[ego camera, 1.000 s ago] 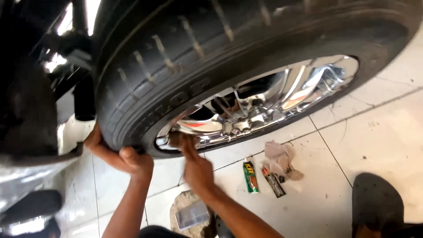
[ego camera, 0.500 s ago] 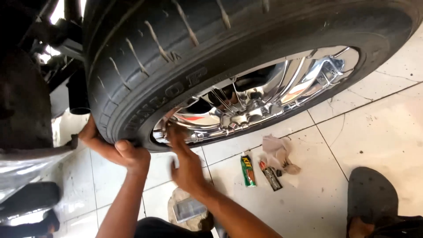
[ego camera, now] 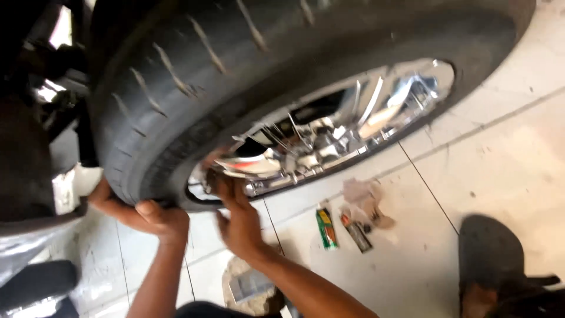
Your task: The person polishes the chrome rim of a car wheel using a cloth and metal polish.
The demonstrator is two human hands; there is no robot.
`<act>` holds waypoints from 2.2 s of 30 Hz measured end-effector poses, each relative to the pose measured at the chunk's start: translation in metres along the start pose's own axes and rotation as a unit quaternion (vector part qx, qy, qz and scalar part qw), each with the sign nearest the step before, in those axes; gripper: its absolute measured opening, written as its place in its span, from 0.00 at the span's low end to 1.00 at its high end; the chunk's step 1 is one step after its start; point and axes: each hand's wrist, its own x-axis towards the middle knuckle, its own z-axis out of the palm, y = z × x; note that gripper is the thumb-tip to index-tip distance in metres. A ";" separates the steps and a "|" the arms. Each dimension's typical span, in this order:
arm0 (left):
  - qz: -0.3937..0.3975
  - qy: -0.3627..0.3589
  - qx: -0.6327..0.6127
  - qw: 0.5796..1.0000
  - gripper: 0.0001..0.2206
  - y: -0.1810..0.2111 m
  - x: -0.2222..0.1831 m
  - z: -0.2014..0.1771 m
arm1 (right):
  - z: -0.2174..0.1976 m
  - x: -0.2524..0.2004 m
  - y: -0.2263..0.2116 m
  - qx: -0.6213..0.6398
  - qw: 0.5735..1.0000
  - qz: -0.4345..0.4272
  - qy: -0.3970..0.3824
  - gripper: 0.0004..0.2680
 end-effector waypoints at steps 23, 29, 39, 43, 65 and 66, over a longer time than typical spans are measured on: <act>-0.017 0.001 0.034 0.999 0.45 -0.005 -0.007 -0.004 | -0.009 -0.003 -0.013 -0.044 0.997 0.011 -0.057 0.27; -0.021 0.020 0.078 0.997 0.46 -0.013 -0.009 -0.012 | -0.016 -0.001 0.005 -0.100 0.979 0.097 -0.152 0.30; -0.016 -0.013 -0.017 1.000 0.44 -0.010 -0.003 -0.006 | -0.001 -0.003 0.078 -0.050 0.997 0.016 -0.051 0.22; -0.020 -0.008 0.001 1.000 0.43 -0.013 -0.011 -0.010 | -0.011 -0.006 0.072 -0.077 0.993 0.034 -0.081 0.25; -0.010 0.001 0.039 0.999 0.44 -0.009 -0.002 -0.008 | -0.038 0.028 0.004 -0.260 0.947 0.022 -0.188 0.19; -0.014 0.003 0.045 0.999 0.45 -0.010 -0.002 -0.009 | -0.037 0.027 0.006 -0.257 0.950 0.011 -0.179 0.20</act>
